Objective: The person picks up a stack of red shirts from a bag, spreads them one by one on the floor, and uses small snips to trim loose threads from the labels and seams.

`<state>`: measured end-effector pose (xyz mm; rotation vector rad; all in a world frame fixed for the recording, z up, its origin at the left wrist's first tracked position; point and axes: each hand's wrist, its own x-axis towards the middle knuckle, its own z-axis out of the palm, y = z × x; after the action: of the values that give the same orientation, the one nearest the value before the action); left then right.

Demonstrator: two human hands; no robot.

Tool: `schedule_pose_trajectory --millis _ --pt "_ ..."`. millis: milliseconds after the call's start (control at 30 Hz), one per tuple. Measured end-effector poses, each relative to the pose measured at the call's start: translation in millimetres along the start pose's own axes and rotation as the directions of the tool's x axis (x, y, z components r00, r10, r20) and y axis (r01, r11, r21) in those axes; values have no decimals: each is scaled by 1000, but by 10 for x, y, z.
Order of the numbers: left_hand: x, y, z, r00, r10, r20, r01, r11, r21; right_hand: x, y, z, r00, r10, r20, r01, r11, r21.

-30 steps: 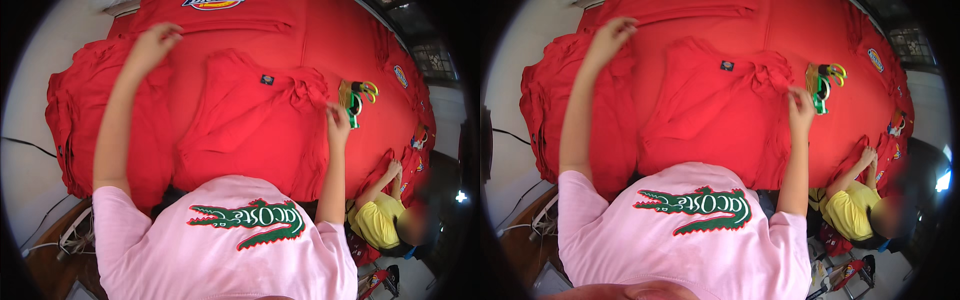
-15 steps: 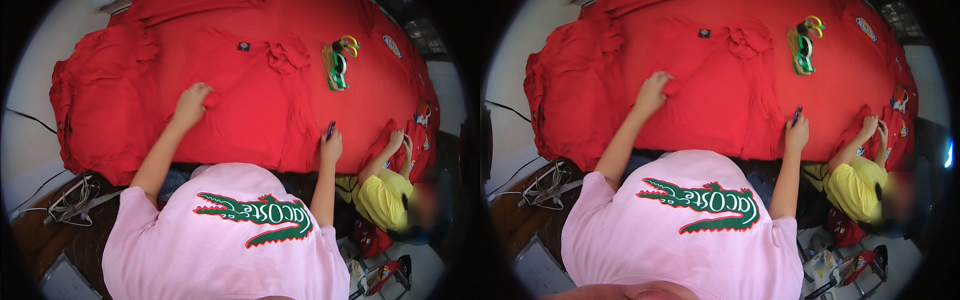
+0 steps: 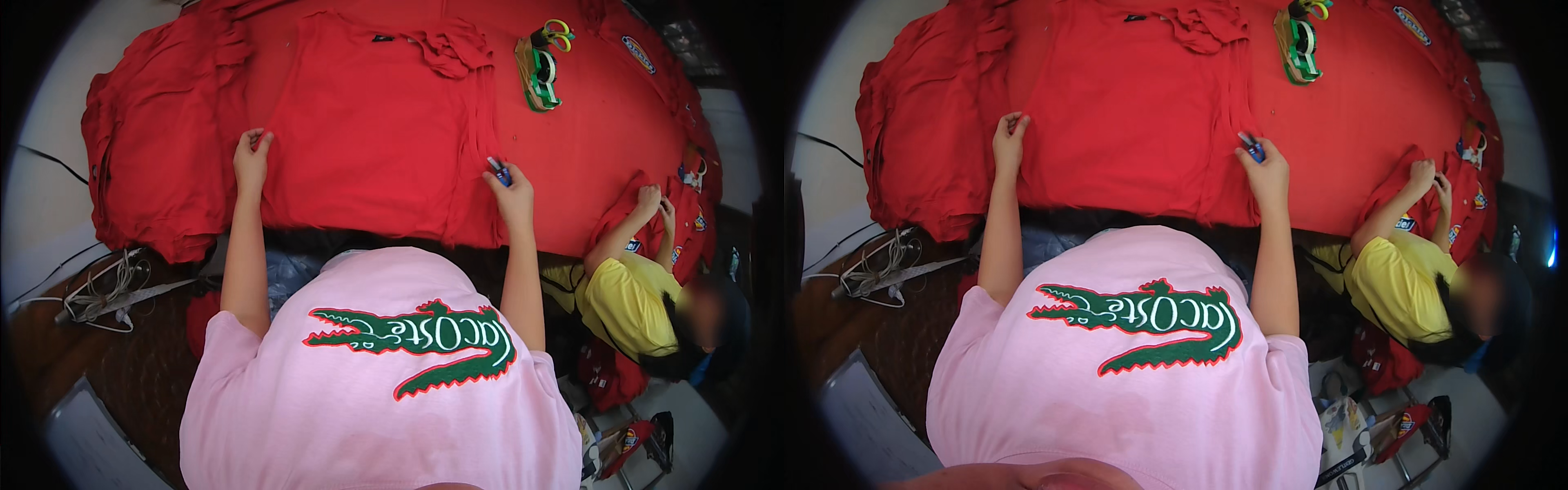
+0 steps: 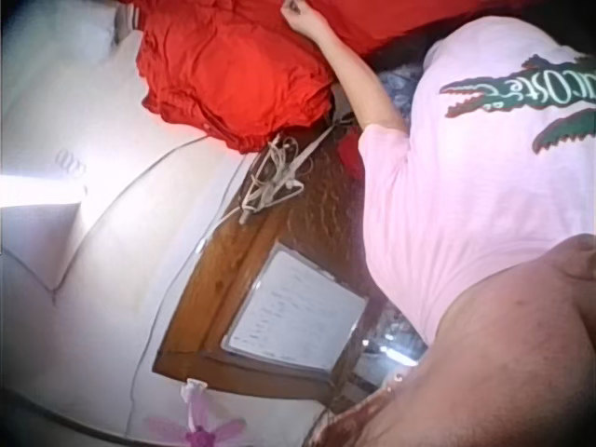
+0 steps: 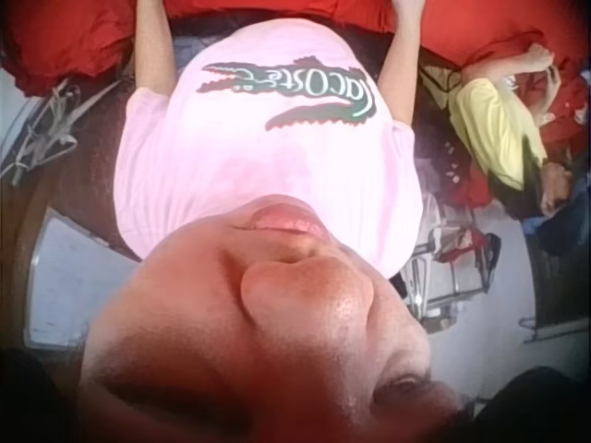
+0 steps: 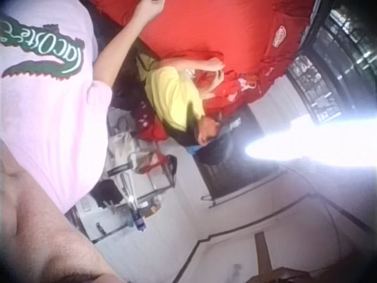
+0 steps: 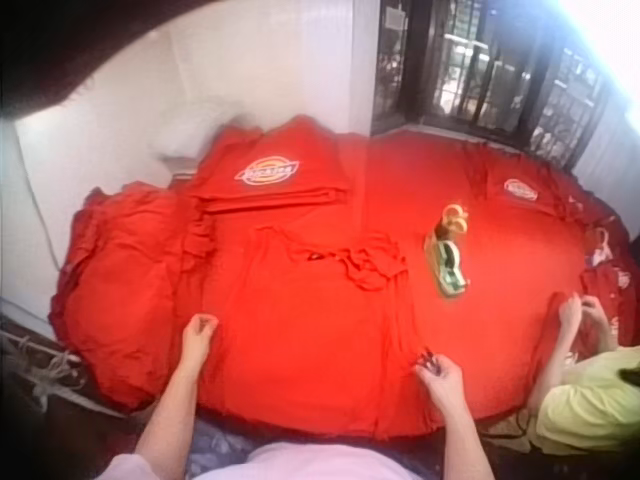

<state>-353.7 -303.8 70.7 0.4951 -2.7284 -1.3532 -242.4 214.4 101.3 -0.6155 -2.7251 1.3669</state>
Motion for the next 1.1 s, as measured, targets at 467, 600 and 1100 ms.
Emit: schedule_pose_trajectory --millis 467,600,1100 --pt "-495 114 234 962 190 -196 -56 842 537 -218 -295 -869 916 40 400 -318 682 659" --pt "-354 145 31 906 265 -329 -100 891 443 -404 -71 -1092 936 33 350 -289 641 711" --pt "-1420 -522 -193 982 52 -181 11 943 332 -843 1142 -891 981 85 174 -83 996 -19"
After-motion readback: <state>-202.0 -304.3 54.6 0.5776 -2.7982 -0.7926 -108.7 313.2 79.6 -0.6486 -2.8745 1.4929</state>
